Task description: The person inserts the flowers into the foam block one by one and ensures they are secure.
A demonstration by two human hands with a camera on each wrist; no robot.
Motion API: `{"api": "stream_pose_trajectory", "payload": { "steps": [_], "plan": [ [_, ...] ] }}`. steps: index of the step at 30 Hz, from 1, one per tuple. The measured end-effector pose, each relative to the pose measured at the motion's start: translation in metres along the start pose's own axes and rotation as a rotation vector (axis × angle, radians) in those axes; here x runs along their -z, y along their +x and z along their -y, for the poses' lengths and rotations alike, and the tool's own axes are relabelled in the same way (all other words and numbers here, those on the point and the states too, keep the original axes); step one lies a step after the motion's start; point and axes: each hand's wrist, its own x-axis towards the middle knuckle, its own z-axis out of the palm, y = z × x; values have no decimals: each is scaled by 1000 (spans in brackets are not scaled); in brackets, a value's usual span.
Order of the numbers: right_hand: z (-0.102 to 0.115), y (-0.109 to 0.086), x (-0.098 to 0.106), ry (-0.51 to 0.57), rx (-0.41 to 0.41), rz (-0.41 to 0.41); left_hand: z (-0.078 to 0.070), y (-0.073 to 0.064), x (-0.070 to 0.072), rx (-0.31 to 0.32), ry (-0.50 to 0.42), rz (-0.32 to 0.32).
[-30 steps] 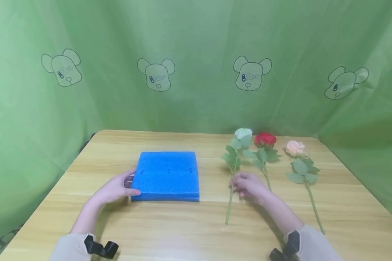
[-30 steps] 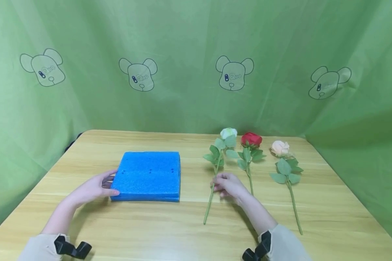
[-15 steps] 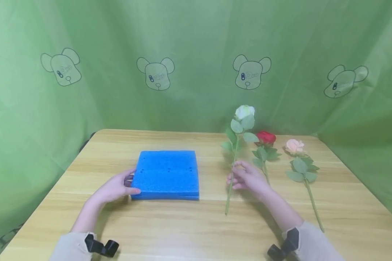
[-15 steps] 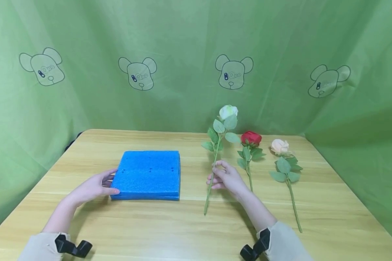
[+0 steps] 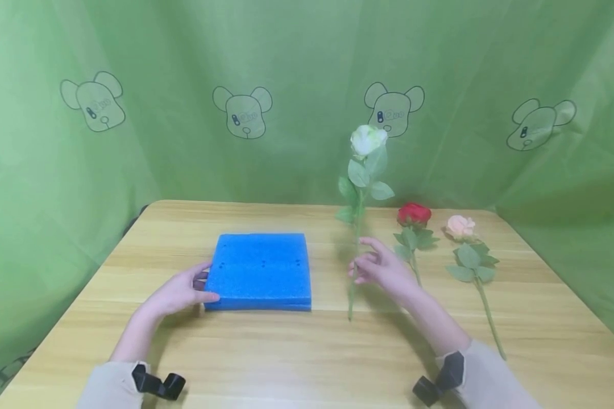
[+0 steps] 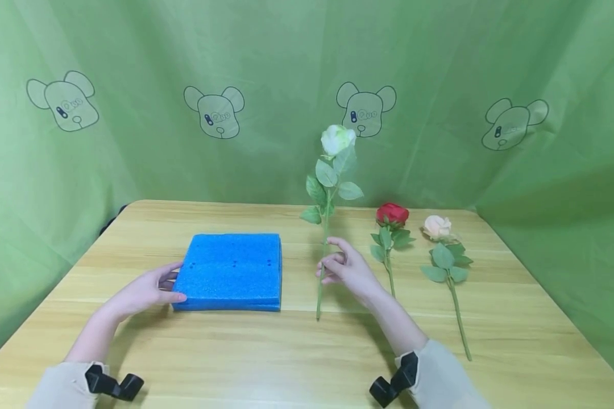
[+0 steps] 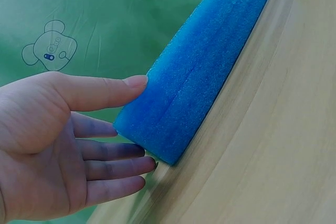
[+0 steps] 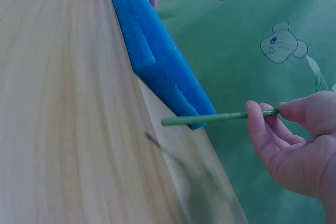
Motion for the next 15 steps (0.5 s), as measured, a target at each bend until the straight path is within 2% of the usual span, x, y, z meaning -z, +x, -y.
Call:
{"api": "stream_pose_trajectory", "payload": {
  "steps": [8, 15],
  "plan": [
    [4, 10, -14, -67, 75, -15, 3, -2, 1, -4, -20, -2],
    [16, 15, -26, -105, 115, -80, 4, 0, 1, -20, 0, 16]
  ]
}}
